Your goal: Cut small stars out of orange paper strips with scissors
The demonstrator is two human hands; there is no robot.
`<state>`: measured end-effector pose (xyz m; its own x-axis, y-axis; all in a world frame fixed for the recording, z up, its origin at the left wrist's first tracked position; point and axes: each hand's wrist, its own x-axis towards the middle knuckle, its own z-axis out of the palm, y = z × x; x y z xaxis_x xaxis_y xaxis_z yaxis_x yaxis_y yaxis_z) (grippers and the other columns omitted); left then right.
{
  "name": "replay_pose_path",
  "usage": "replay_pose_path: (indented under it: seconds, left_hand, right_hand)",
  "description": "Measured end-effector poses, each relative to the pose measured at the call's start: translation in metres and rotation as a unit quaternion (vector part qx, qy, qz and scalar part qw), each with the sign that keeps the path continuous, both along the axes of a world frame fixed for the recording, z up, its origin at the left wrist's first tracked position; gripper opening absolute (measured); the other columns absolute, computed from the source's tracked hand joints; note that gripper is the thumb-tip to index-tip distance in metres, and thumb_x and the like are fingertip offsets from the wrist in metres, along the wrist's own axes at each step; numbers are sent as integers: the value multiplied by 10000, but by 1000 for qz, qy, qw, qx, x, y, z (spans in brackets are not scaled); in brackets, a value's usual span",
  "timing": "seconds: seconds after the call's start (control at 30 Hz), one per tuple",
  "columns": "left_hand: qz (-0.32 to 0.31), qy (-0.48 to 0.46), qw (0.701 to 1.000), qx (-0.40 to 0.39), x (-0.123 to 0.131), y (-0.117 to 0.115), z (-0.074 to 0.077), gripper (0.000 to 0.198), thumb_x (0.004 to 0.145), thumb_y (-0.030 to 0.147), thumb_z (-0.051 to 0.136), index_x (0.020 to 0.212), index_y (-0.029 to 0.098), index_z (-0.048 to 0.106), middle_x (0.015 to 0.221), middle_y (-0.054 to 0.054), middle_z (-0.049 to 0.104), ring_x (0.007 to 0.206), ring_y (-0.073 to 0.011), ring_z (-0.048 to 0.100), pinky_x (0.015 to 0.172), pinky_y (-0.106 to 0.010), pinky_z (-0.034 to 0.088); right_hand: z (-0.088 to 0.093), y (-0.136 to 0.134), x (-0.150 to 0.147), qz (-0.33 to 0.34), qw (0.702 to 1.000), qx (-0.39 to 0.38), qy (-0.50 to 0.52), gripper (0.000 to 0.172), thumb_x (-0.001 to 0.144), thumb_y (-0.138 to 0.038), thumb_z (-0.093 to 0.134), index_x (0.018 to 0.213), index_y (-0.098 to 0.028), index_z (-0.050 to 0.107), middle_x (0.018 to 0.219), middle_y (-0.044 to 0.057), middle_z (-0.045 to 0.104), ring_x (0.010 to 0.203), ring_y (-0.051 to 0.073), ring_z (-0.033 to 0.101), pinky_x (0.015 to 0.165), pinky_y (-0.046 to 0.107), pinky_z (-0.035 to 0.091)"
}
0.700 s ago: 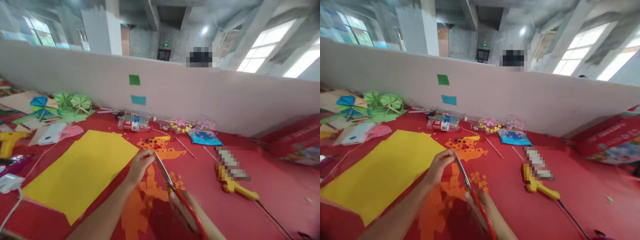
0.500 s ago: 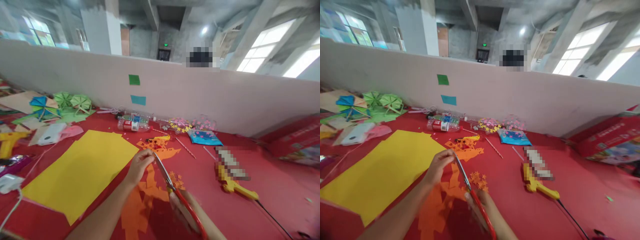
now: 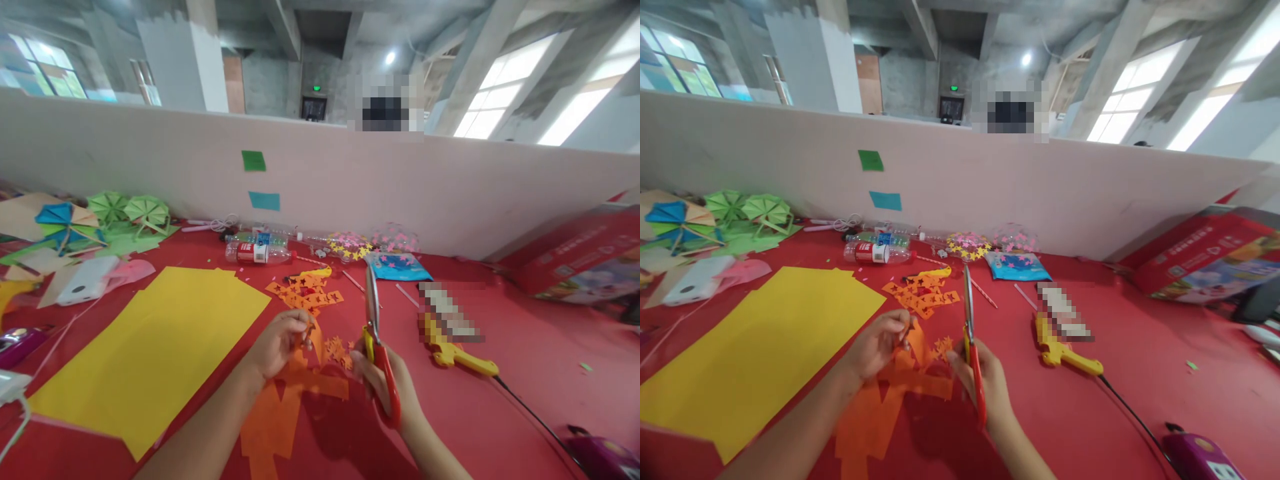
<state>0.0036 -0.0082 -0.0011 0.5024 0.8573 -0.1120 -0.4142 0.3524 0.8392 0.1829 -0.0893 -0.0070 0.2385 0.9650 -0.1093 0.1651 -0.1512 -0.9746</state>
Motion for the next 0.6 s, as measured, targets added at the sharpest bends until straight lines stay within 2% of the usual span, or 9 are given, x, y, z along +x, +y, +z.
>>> replay_pose_path:
  seconds: [0.03, 0.1, 0.2, 0.27, 0.37, 0.43, 0.5, 0.6]
  left_hand:
    - [-21, 1, 1000, -7, 2, -2, -1, 136, 577, 205, 607, 510, 165, 495, 560, 29, 430, 520, -87, 410, 522, -226, 406]
    - [-57, 5, 998, -9, 5, -6, -4, 132, 593, 211, 603, 522, 167, 500, 529, 35, 405, 516, -91, 414, 534, -228, 412]
    - [-79, 22, 997, 0, 10, -8, -10, 129, 620, 223, 592, 546, 171, 500, 529, 32, 423, 515, -94, 422, 539, -230, 398]
    - [-65, 45, 997, 19, 12, -7, -11, 127, 623, 230, 591, 554, 171, 502, 554, 24, 455, 534, -97, 425, 555, -230, 387]
    - [-5, 125, 988, 96, 13, 0, -14, 109, 671, 261, 588, 623, 171, 550, 644, 4, 522, 637, -122, 477, 645, -241, 398]
    - [20, 218, 957, 190, 13, 6, -17, 160, 748, 316, 565, 662, 183, 549, 698, 1, 536, 721, -146, 502, 725, -261, 404]
    - [38, 302, 912, 274, 13, 12, -22, 216, 798, 374, 528, 673, 197, 520, 710, 5, 509, 722, -160, 489, 728, -285, 405]
    - [24, 363, 849, 383, 16, 15, -30, 242, 839, 403, 479, 713, 203, 528, 802, -24, 538, 775, -185, 510, 770, -323, 424]
  right_hand:
    - [2, 2, 2, -3, 1000, -3, -1, 401, 681, -566, 649, 649, -193, 504, 528, -42, 513, 347, 64, 380, 359, 208, 322]
    - [3, 4, 3, 3, 1000, 3, 13, 360, 666, -522, 671, 694, -183, 552, 541, -51, 500, 342, 59, 357, 354, 211, 325]
    - [2, 5, -1, 52, 997, -9, 59, 331, 606, -432, 732, 753, -187, 566, 561, -63, 498, 369, 64, 364, 350, 198, 297]
    - [0, 5, -6, 68, 993, 1, 92, 295, 576, -330, 760, 734, -187, 556, 618, -60, 521, 413, 55, 367, 380, 184, 288]
    - [1, 6, -9, 69, 989, 29, 129, 269, 569, -285, 769, 697, -187, 554, 590, -69, 494, 465, 71, 394, 440, 189, 314]
    - [2, 7, -6, 54, 987, 49, 142, 281, 558, -288, 784, 704, -186, 567, 609, -59, 504, 520, 90, 426, 483, 200, 336]
    - [4, 8, -1, 32, 984, 73, 158, 303, 551, -299, 800, 721, -187, 576, 650, -49, 514, 567, 99, 440, 522, 207, 351]
    - [6, 8, 6, 6, 977, 97, 191, 341, 551, -325, 808, 752, -195, 564, 662, -52, 498, 573, 99, 437, 540, 217, 358]
